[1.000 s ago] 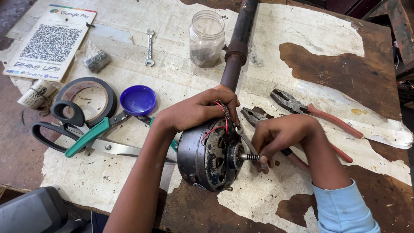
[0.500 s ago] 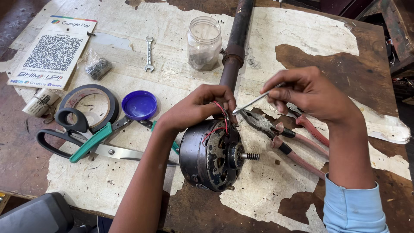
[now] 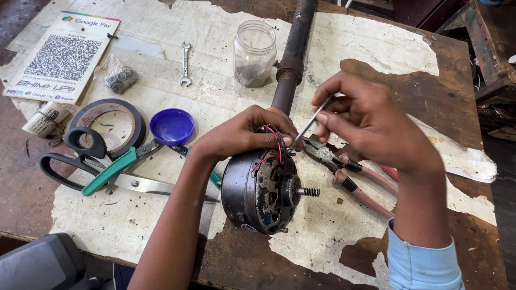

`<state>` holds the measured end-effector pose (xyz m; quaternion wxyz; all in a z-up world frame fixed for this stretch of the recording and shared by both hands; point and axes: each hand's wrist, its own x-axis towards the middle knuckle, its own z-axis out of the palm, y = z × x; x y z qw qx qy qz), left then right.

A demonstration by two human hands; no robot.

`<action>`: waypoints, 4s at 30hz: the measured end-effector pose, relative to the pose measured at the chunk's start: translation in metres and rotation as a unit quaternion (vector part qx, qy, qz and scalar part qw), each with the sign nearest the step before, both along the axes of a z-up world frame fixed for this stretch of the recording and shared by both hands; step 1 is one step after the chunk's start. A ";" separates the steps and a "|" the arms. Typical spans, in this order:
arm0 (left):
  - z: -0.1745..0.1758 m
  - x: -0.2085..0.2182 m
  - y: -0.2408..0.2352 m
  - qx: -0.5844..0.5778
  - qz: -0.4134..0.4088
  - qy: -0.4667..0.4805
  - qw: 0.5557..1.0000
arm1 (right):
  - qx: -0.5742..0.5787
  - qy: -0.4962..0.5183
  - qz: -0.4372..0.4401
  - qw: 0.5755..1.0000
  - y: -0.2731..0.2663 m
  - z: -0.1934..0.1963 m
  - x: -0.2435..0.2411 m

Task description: The person works on a small electric motor attached to a long metal shaft. They use pliers and a wrench to adjust components on the motor housing and shaft, occasionally rotating the motor and manipulating wires.

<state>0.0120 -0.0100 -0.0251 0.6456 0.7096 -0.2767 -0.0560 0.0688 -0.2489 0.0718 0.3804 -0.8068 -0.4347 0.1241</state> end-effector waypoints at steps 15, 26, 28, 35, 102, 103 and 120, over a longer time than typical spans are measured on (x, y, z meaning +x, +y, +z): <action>0.006 -0.003 -0.003 0.083 0.025 -0.002 0.996 | 0.018 -0.187 -0.009 0.982 0.030 0.001 -0.026; 0.018 -0.008 -0.004 0.096 -0.008 0.020 0.995 | 0.029 -0.140 -0.056 0.988 0.037 -0.004 -0.017; 0.018 -0.007 -0.003 0.095 -0.017 -0.003 0.995 | 0.020 -0.081 -0.069 0.994 0.038 -0.006 -0.015; 0.008 -0.005 -0.001 0.106 -0.003 0.016 0.994 | 0.025 -0.033 -0.064 0.997 0.044 -0.010 -0.014; 0.014 -0.009 -0.004 0.134 0.080 0.036 0.987 | -0.249 0.443 0.195 0.839 -0.023 -0.071 -0.003; 0.015 -0.008 -0.003 0.142 0.079 0.032 0.986 | -0.261 0.429 0.164 0.849 -0.024 -0.068 -0.007; -0.003 -0.003 0.000 0.125 0.061 0.051 0.989 | -0.330 0.091 -0.104 0.934 -0.007 -0.012 0.000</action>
